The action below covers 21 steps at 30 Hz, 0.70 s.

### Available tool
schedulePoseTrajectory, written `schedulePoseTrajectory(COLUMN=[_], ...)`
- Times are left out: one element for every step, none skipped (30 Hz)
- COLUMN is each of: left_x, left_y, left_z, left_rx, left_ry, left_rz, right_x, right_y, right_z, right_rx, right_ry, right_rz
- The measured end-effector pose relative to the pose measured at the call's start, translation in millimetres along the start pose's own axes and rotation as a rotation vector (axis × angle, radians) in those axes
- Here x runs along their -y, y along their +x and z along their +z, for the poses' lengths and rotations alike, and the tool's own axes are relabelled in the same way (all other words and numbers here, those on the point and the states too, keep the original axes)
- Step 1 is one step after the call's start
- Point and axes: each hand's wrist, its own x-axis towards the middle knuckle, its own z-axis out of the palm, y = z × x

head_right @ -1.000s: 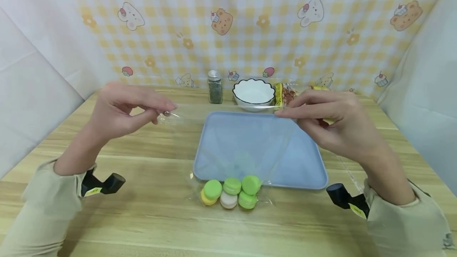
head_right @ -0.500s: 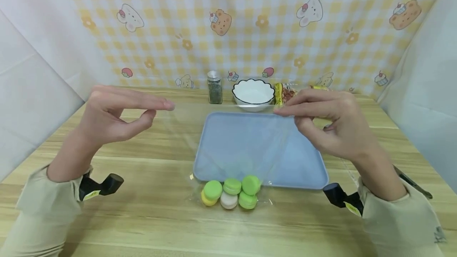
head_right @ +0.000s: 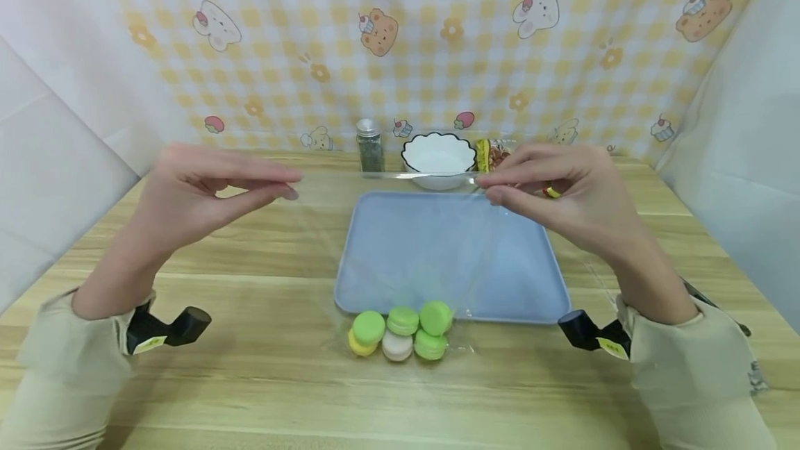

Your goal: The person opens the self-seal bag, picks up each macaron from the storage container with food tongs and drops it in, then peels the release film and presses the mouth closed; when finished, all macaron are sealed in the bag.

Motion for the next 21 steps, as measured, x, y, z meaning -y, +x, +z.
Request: schedulePoseTrajectory(left_x=[0.0, 0.2, 0.6, 1.3, 2.0, 2.7, 3.4, 3.8, 4.1, 4.3, 4.3, 3.9, 3.2, 2.3, 1.3, 0.4, -0.5, -1.5, -2.6, -3.9, -5.0], left_y=[0.1, 0.0, 0.0, -0.2, -0.6, -0.8, -1.2, -1.6, -1.9, -2.2, -2.2, -2.2, -2.3, -2.2, -2.2, -2.2, -2.1, -2.1, -2.3, -2.4, -2.3], left_z=[-0.4, -0.7, -1.0, -1.1, -1.3, -1.1, -0.9, -0.6, -0.1, 0.4, 0.9, 1.7, 2.4, 3.0, 3.6, 4.2, 4.8, 5.5, 6.2, 7.0, 7.9], left_rx=[0.0, 0.0, -0.002, -0.006, -0.01, -0.016, -0.025, -0.033, -0.045, -0.057, -0.069, -0.083, -0.096, -0.108, -0.126, -0.143, -0.157, -0.166, -0.173, -0.178, -0.181], left_ry=[-0.033, -0.071, -0.097, -0.114, -0.133, -0.142, -0.152, -0.159, -0.161, -0.166, -0.173, -0.182, -0.194, -0.203, -0.22, -0.238, -0.25, -0.244, -0.237, -0.223, -0.207], left_rz=[-0.022, -0.045, -0.066, -0.085, -0.103, -0.118, -0.134, -0.15, -0.165, -0.179, -0.192, -0.205, -0.222, -0.237, -0.258, -0.278, -0.297, -0.312, -0.323, -0.332, -0.336], right_x=[0.1, 0.2, 0.0, -0.2, -0.4, -0.5, -0.7, -1.0, -1.4, -1.7, -1.9, -1.3, -0.8, -0.4, -0.2, -0.3, -0.8, -0.8, -0.4, 0.4, 2.0], right_y=[0.3, 0.4, 0.5, 0.6, 0.7, 0.7, 0.7, 0.4, 0.2, -0.3, -1.0, -2.0, -2.9, -3.7, -4.3, -4.5, -4.3, -3.2, -1.5, 1.0, 4.4], right_z=[-0.1, -0.2, -0.6, -0.9, -0.9, -0.8, -0.6, -0.5, -0.5, -0.5, -1.0, -1.9, -2.9, -3.9, -4.7, -5.4, -6.0, -6.1, -5.7, -5.1, -4.4], right_rx=[0.003, 0.006, 0.007, 0.008, 0.008, 0.007, -0.001, -0.009, -0.022, -0.036, -0.051, -0.068, -0.083, -0.093, -0.101, -0.102, -0.099, -0.083, -0.058, -0.031, 0.002], right_ry=[-0.006, -0.002, -0.005, -0.006, 0.004, 0.012, 0.026, 0.04, 0.048, 0.052, 0.047, 0.026, 0.0, -0.032, -0.071, -0.107, -0.146, -0.218, -0.289, -0.363, -0.429], right_rz=[0.002, 0.005, 0.004, -0.003, -0.013, -0.024, -0.032, -0.038, -0.039, -0.031, -0.016, 0.003, 0.024, 0.043, 0.066, 0.08, 0.088, 0.107, 0.132, 0.159, 0.19])
